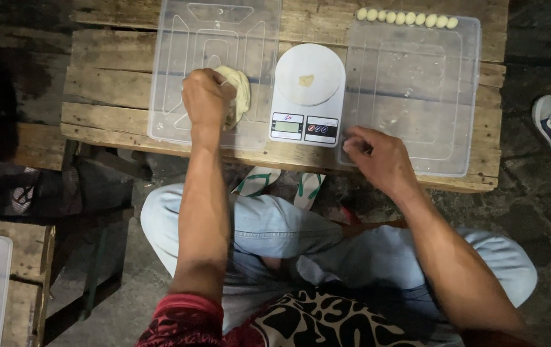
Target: Portioning dough by weighing small pieces on a digital scale and rolling them into uniform balls.
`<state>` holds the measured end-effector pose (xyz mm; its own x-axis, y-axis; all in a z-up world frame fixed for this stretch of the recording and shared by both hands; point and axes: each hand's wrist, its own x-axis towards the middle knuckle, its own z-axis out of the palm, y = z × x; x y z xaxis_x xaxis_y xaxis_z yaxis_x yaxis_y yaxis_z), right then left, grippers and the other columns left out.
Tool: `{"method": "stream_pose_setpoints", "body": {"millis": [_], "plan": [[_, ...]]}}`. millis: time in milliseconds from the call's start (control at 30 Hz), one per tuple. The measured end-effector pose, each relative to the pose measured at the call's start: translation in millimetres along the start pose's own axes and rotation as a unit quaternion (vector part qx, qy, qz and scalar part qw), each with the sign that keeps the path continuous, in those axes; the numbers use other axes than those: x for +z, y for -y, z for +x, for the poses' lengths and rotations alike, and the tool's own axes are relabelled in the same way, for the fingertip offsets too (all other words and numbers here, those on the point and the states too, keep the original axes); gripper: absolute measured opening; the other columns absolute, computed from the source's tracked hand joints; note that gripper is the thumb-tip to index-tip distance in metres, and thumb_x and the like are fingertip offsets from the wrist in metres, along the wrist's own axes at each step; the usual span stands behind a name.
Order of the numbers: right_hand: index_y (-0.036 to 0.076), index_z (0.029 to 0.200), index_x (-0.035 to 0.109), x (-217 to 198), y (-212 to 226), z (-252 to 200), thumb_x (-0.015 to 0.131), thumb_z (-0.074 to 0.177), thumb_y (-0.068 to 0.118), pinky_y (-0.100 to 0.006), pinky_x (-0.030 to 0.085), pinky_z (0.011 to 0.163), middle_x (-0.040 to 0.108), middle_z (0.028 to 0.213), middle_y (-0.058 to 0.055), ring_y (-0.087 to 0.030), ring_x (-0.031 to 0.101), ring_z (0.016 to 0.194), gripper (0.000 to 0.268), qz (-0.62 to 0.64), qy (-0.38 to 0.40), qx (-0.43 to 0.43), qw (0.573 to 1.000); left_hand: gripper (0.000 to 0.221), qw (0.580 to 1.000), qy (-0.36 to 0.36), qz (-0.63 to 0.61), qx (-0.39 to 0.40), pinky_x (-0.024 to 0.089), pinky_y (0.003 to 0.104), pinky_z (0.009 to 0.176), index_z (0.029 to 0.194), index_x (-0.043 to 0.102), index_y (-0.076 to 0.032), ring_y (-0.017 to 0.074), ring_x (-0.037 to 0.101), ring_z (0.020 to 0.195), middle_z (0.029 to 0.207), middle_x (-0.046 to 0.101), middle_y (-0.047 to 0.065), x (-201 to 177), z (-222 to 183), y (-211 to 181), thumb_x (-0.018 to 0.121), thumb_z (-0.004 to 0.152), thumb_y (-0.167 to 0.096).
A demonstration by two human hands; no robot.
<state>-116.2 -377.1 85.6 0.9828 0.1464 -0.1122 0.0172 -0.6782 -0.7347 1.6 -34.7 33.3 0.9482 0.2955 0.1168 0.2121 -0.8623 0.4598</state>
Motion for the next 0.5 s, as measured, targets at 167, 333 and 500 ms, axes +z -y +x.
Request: {"method": "stream_pose_setpoints", "body": {"millis": [167,333,500], "plan": [[0.002,0.132,0.069,0,-2,-2,0.074,0.098,0.015,-0.051,0.061,0.08,0.075,0.109,-0.022,-0.039,0.072,0.099,0.037,0.027,0.002,-0.006,1.0,0.011,0.961,0.025,-0.246,-0.123,0.058,0.031,0.057,0.08,0.081,-0.017,0.0171,0.071,0.057,0.061,0.07,0.009,5,11,28,0.075,0.072,-0.016],[0.001,0.131,0.07,-2,-3,0,0.074,0.098,0.016,-0.049,0.061,0.079,0.075,0.11,-0.022,-0.039,0.073,0.098,0.036,0.029,0.001,-0.004,1.0,0.015,0.92,0.024,-0.364,-0.14,0.057,0.026,0.055,0.085,0.08,-0.01,0.012,0.07,0.056,0.061,0.068,0.007,-4,14,14,0.076,0.071,-0.012],[0.005,0.132,0.071,-2,2,2,0.073,0.098,0.021,-0.048,0.06,0.083,0.076,0.111,-0.019,-0.037,0.073,0.098,0.037,0.009,0.018,0.027,0.999,0.024,0.924,-0.03,-0.381,-0.03,0.057,0.041,0.064,0.103,0.078,-0.006,0.0245,0.071,0.071,0.077,0.071,0.022,-17,-14,-50,0.077,0.08,-0.011]]}}
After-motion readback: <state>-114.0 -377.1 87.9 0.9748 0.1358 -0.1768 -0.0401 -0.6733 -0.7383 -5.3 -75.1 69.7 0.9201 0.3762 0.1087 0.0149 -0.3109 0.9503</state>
